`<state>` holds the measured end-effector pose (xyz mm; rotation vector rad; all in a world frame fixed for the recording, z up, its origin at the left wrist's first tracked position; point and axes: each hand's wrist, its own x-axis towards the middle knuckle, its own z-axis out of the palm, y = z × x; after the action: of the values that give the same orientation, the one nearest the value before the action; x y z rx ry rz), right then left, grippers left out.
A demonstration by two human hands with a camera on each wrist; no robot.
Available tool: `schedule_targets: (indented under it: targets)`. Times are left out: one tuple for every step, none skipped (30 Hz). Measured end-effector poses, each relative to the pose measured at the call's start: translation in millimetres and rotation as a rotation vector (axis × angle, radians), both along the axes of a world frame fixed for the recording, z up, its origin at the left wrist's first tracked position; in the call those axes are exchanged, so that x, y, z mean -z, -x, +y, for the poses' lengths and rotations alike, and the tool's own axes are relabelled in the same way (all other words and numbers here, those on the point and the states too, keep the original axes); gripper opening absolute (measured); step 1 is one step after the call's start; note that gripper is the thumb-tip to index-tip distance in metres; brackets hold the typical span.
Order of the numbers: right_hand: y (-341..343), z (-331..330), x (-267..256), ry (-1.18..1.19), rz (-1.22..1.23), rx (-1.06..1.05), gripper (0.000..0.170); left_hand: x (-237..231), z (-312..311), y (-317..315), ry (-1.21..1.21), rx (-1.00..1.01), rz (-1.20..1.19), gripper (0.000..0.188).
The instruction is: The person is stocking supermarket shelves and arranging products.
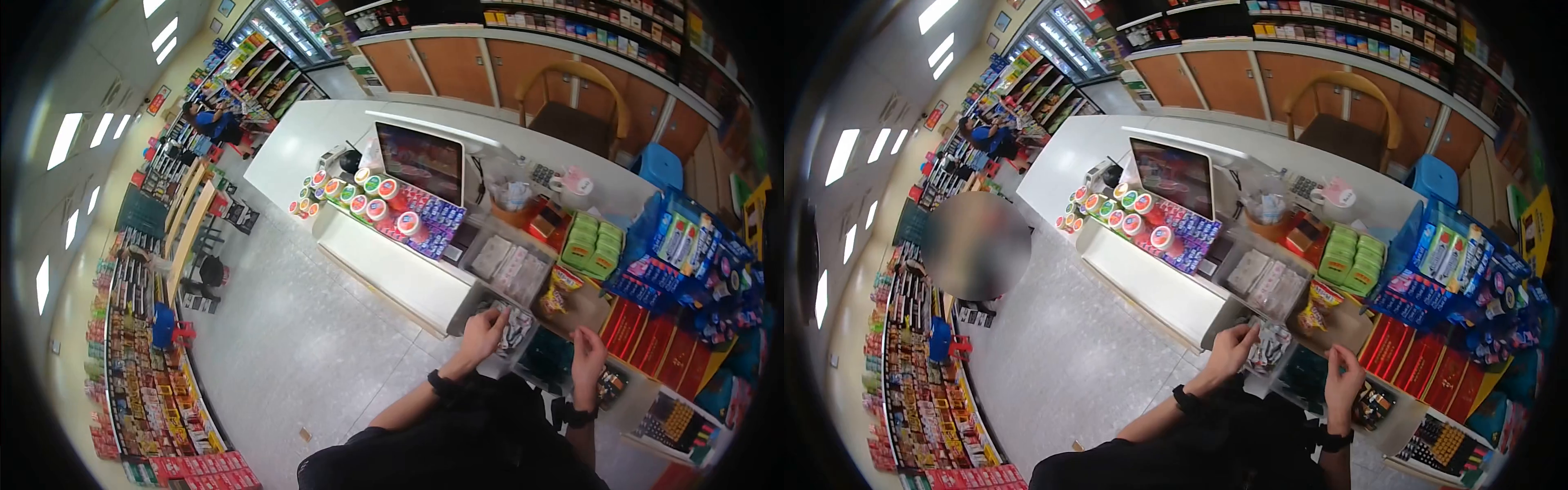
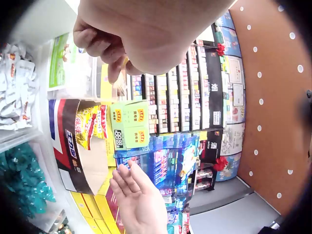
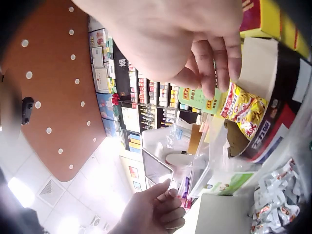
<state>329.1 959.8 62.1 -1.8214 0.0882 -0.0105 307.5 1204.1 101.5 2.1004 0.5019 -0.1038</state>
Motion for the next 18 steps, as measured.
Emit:
schedule_targets:
  targets:
    - [3.4,2.7,-0.7,0.000,-0.004,0.001,0.018,-3.7,2.6,3.5,0.021,-0.021,0.024,0.054]
    - [3.5,19.8,-5.1,0.024,-0.028,-0.005,0.018,-3.8,15.5,2.6,0.037,-0.012,-0.005,0.054]
    - [10.0,25.8,-12.9,0.033,-0.022,-0.019,0.017,-8.7,16.6,12.2,0.059,0.012,0.063,0.056]
    - [7.9,37.7,-15.6,0.029,-0.048,-0.015,0.017,-13.1,27.4,12.7,0.074,0.038,0.105,0.057]
    - [9.0,59.4,-15.4,0.012,-0.047,0.007,0.017,-16.2,45.6,12.8,0.020,0.157,0.101,0.060]
    - [18.5,60.4,-15.9,-0.007,-0.009,0.016,0.016,-14.8,51.7,16.0,0.007,0.173,0.076,0.062]
    - [20.1,64.8,-6.1,-0.038,0.011,0.044,0.014,-8.9,58.3,17.9,0.036,0.184,0.063,0.063]
    - [26.5,92.9,-5.5,0.004,-0.015,0.072,0.014,-2.2,89.5,22.2,0.098,0.212,0.032,0.065]
    - [29.2,101.5,-1.2,-0.096,0.004,0.065,0.014,-2.9,100.2,24.1,0.094,0.212,0.037,0.065]
    - [30.4,115.1,4.9,-0.177,0.013,0.066,0.014,4.8,117.4,23.5,0.163,0.223,0.109,0.066]
    - [31.0,138.6,19.9,-0.156,0.021,0.082,0.014,20.4,143.8,29.4,0.261,0.229,0.176,0.067]
    - [32.9,153.7,24.8,-0.160,0.025,0.083,0.014,19.1,158.2,33.0,0.258,0.229,0.181,0.067]
    - [35.0,159.8,25.2,-0.147,0.041,0.071,0.014,19.3,164.4,38.1,0.301,0.184,0.219,0.067]
    - [36.6,182.7,30.3,-0.126,0.045,0.062,0.015,24.5,187.9,42.9,0.351,0.145,0.246,0.067]
    - [39.5,197.2,37.9,-0.113,0.091,0.052,0.015,16.6,201.8,50.8,0.358,0.146,0.213,0.065]
    - [40.7,216.7,29.8,-0.094,0.089,0.039,0.015,30.7,214.0,54.1,0.377,0.134,0.208,0.065]
    - [45.0,241.6,22.4,-0.125,0.096,-0.014,0.015,53.9,229.2,58.3,0.410,0.112,0.230,0.065]
    - [49.2,260.4,14.7,-0.161,0.107,-0.058,0.016,65.6,240.5,65.2,0.439,0.097,0.258,0.064]
